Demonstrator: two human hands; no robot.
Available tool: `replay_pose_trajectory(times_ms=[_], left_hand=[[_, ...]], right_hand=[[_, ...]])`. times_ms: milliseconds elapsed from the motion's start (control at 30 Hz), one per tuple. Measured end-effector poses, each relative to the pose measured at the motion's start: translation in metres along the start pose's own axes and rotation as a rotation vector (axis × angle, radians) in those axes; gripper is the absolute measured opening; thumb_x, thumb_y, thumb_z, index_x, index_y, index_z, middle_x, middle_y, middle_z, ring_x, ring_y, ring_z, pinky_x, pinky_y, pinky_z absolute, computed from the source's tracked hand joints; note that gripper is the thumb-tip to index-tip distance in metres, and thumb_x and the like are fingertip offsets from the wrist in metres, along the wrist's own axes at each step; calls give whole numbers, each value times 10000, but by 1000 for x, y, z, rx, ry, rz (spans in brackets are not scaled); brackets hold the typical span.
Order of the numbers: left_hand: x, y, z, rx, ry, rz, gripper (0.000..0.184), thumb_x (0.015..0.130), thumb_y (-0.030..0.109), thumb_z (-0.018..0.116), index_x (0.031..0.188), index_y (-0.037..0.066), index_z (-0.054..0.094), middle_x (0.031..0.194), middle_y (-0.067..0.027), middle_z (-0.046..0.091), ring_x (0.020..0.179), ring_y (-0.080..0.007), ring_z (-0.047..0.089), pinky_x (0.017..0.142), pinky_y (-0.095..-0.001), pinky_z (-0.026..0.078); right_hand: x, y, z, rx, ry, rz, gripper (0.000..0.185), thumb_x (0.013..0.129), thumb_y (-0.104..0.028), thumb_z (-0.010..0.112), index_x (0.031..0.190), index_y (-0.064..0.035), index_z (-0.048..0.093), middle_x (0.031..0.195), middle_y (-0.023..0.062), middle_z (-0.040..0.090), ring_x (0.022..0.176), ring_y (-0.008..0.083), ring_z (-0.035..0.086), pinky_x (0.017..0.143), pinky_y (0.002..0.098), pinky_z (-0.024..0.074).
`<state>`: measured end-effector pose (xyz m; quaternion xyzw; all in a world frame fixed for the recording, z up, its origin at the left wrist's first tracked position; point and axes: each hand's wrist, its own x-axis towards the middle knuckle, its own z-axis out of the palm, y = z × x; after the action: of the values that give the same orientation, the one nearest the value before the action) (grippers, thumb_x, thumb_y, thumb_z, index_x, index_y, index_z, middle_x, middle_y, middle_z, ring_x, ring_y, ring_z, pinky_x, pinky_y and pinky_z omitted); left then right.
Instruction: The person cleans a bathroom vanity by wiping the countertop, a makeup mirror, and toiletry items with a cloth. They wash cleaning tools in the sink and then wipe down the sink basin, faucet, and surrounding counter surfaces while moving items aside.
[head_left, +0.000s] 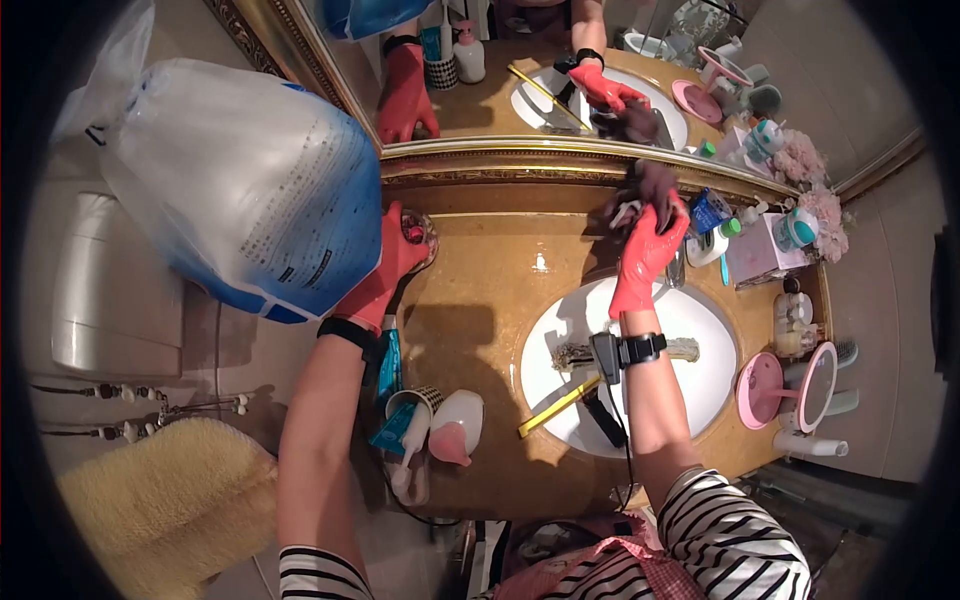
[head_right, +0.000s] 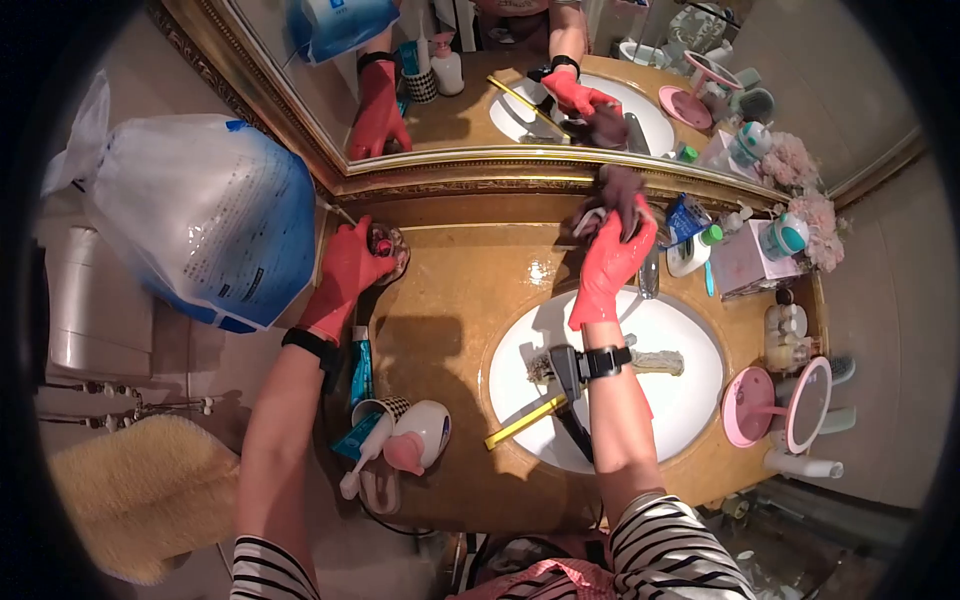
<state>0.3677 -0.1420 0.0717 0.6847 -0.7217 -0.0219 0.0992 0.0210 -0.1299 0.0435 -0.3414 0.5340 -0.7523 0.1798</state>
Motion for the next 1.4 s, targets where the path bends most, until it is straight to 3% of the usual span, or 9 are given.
replay_pose_trajectory(times_ms=[100, 200, 400, 567, 667, 733, 933, 1133, 1400], left_hand=[[4, -3, 1, -39, -22, -18, 920, 606, 562, 760, 1306, 28, 492, 1039, -262, 578, 961, -399, 594, 821, -447, 490], [5, 3, -10, -66, -115, -38, 916, 615, 559, 756, 1310, 27, 488, 1041, -267, 580, 966, -398, 594, 821, -445, 492], [10, -11, 11, 103, -9, -18, 802, 647, 527, 725, 1252, 34, 541, 1059, -272, 592, 954, -402, 608, 798, -453, 500], [22, -45, 38, 32, -44, 248, 627, 699, 478, 686, 1181, 88, 588, 1102, -216, 618, 949, -376, 617, 797, -460, 499], [18, -24, 16, -270, 76, 315, 721, 665, 500, 714, 1218, 66, 558, 1098, -234, 616, 952, -393, 611, 810, -460, 496], [12, -23, 14, 0, -25, 57, 839, 598, 512, 775, 1262, 63, 527, 1053, -255, 600, 976, -409, 603, 831, -446, 498], [10, -15, 4, -48, -87, 29, 945, 562, 524, 787, 1278, -21, 495, 1061, -308, 583, 981, -444, 584, 846, -463, 489], [8, -20, 15, -18, 27, 115, 829, 635, 477, 766, 1240, -30, 511, 990, -285, 605, 928, -416, 613, 802, -450, 510], [5, -11, -24, -9, 20, 236, 807, 716, 454, 741, 1300, -35, 472, 1222, -305, 537, 1155, -419, 523, 978, -429, 433]], right_hand=[[9, 10, 41, -501, 190, -255, 538, 892, -322, 616, 1209, 77, 443, 1276, 282, 429, 1193, 368, 407, 1058, 463, 279], [-24, 3, 85, -605, 145, -324, 419, 862, -181, 620, 1185, 41, 470, 1289, 285, 396, 1158, 441, 402, 1002, 497, 314], [-135, -12, 181, -357, -292, -482, 449, 703, -20, 587, 1150, -50, 550, 1242, 201, 459, 1157, 385, 419, 1002, 460, 335], [-128, -32, 207, -409, -949, -723, 428, 672, -103, 626, 1098, -145, 612, 1194, 64, 531, 1141, 313, 470, 896, 422, 439], [-98, -35, 179, -561, -862, -893, 311, 705, -135, 609, 1014, -137, 643, 1121, 55, 554, 1097, 262, 507, 793, 397, 482], [-67, -25, 144, -592, -734, -947, 254, 740, -142, 575, 985, -127, 642, 1105, 56, 568, 1074, 262, 523, 786, 396, 481], [-7, 8, -12, -756, -286, -571, 413, 686, 32, 583, 1092, -43, 601, 1217, 188, 529, 1121, 378, 479, 958, 460, 410], [-37, 58, -3, -1228, -438, -287, 492, 780, -478, 621, 1082, -90, 646, 1319, 233, 474, 1253, 456, 384, 1019, 529, 335], [-124, 27, -7, -515, -1382, -801, 364, 754, -209, 646, 1116, -237, 634, 1310, 61, 530, 1232, 336, 457, 1028, 474, 378]])
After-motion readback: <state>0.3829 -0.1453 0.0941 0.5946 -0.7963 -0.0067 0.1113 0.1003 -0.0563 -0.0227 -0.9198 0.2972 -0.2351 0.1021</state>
